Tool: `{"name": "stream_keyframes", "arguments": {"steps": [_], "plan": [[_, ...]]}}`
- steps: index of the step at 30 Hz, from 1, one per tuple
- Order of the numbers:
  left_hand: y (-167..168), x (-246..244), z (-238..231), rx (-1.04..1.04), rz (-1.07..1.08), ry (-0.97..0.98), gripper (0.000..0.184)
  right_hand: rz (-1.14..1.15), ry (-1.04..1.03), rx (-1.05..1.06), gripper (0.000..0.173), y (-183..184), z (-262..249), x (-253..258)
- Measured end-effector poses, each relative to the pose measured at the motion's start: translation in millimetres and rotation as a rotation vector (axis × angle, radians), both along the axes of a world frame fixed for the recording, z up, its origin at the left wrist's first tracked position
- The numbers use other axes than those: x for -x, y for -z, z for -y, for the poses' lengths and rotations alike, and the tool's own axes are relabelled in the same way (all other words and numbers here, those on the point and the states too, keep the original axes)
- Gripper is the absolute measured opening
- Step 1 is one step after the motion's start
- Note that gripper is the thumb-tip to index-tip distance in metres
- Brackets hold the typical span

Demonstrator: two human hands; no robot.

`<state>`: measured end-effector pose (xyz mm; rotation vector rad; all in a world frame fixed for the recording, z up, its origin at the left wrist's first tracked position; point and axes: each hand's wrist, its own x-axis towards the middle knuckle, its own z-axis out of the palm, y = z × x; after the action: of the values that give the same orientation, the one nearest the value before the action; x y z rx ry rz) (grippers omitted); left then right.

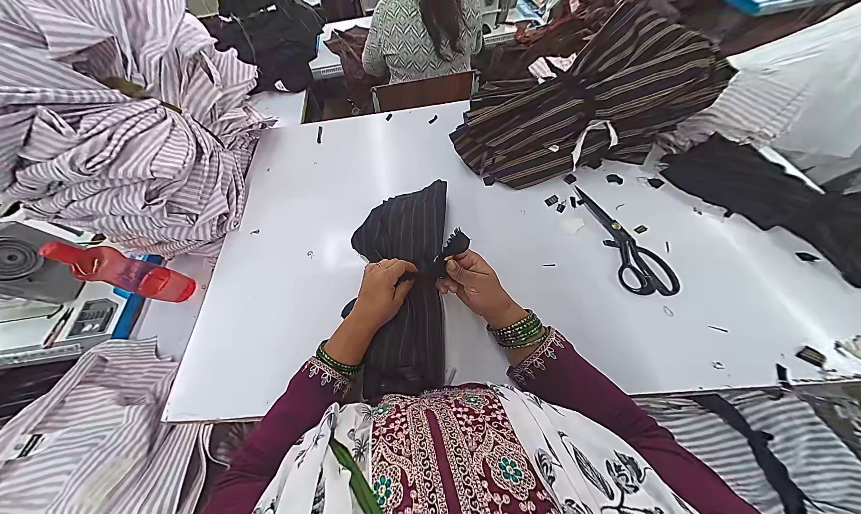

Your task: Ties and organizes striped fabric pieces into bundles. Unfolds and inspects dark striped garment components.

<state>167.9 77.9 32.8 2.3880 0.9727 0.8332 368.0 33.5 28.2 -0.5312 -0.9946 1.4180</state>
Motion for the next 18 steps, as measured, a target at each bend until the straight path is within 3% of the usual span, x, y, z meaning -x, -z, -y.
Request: {"name": "stream_keyframes", "arguments": {"steps": [2,5,7,8,10,11,12,15,18], "plan": [[-2,-2,4,0.004,-0.018,-0.011,0.026,0.164,-0.076,-0.044,0.017,0,0,-10],[-4,-7,8,-0.012,-0.078,-0.059,0.027,0.590,-0.233,-0.115,0.006,-1,-6,-37],[-6,-10,13,-0.011,-0.130,-0.111,0.030,0.651,-0.223,-0.080,0.007,6,-5,-46],[-8,-11,15,0.000,-0.159,-0.135,0.031,0.630,-0.179,-0.084,0.014,9,-2,-47],[-11,-17,20,0.021,-0.195,-0.175,0.031,0.664,-0.060,-0.165,0.048,10,4,-45],[-10,-21,22,0.021,-0.203,-0.194,0.031,0.758,-0.014,-0.211,0.065,8,7,-42],[-10,-24,25,0.026,-0.212,-0.209,0.030,0.884,0.016,-0.237,0.069,5,10,-39],[-13,-33,35,0.058,-0.251,-0.241,0.028,1.132,0.059,-0.202,0.035,-7,18,-29],[-15,-39,46,0.082,-0.272,-0.280,0.029,1.282,0.015,-0.083,0.028,-28,25,-29]]}}
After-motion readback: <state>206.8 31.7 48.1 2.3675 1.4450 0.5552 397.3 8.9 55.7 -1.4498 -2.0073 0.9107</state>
